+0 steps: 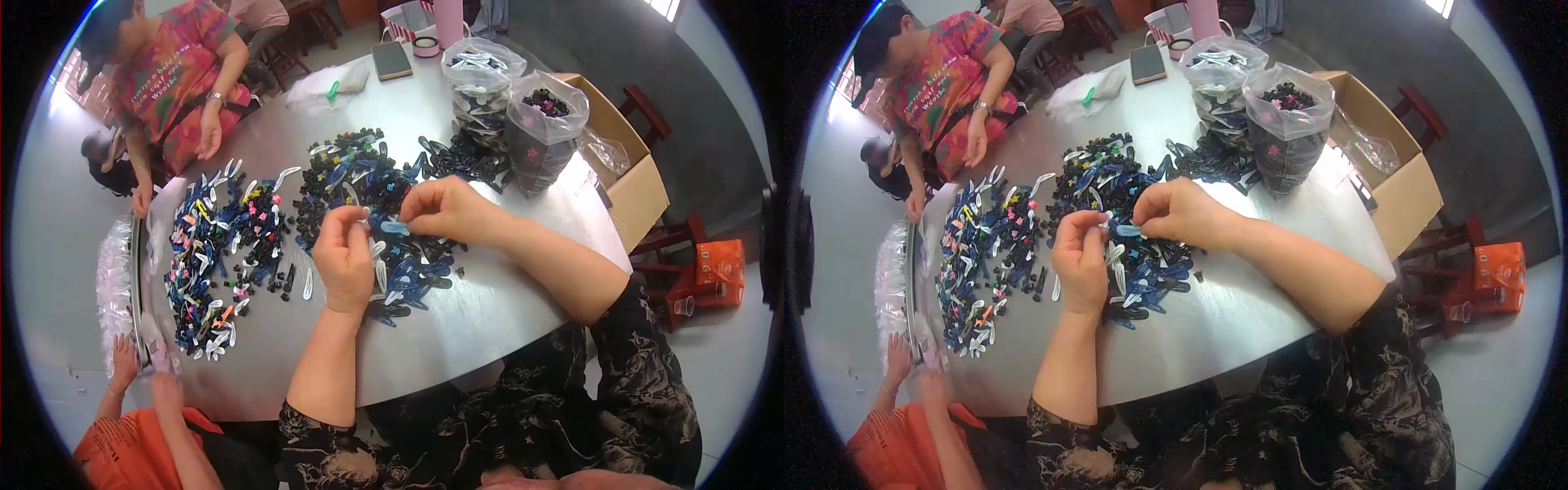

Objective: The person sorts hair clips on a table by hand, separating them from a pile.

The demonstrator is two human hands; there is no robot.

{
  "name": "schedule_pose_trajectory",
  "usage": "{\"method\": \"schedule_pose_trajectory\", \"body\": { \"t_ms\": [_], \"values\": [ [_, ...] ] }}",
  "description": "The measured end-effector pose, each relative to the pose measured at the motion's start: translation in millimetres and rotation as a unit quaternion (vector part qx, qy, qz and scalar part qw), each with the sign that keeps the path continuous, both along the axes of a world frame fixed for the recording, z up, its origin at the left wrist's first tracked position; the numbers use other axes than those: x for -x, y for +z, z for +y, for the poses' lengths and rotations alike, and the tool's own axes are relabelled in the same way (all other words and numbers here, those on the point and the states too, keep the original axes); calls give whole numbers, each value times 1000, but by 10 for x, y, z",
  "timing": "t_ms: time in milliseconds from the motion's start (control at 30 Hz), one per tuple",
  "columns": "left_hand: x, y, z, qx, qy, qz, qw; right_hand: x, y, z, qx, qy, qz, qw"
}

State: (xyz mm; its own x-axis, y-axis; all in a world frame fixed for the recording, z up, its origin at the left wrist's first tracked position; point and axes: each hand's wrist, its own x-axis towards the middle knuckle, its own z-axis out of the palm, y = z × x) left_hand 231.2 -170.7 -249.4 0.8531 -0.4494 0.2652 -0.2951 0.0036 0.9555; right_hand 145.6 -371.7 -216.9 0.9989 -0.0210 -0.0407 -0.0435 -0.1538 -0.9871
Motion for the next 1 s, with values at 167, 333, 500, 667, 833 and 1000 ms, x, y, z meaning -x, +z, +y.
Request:
{"method": "schedule_pose_trajectory", "body": {
  "t_ms": [167,333,500,667,833,1000],
  "values": [
    [-157,-20,33,-170,109,-234,951,124,15,185,156,27,-85,984],
    [-139,-70,11,-264,114,-310,906,128,70,19,371,-70,-217,900],
    [-138,-78,12,-248,104,-306,913,30,11,-341,491,-186,-176,832],
    [-116,-85,11,-222,88,-304,922,-24,-104,-514,569,-197,-69,795],
    [-19,-21,-36,-275,160,-334,887,-79,-86,-532,598,-189,-52,777],
    [23,-116,-46,-312,108,-337,881,-634,-70,-250,559,-73,-154,812]
  ]
}}
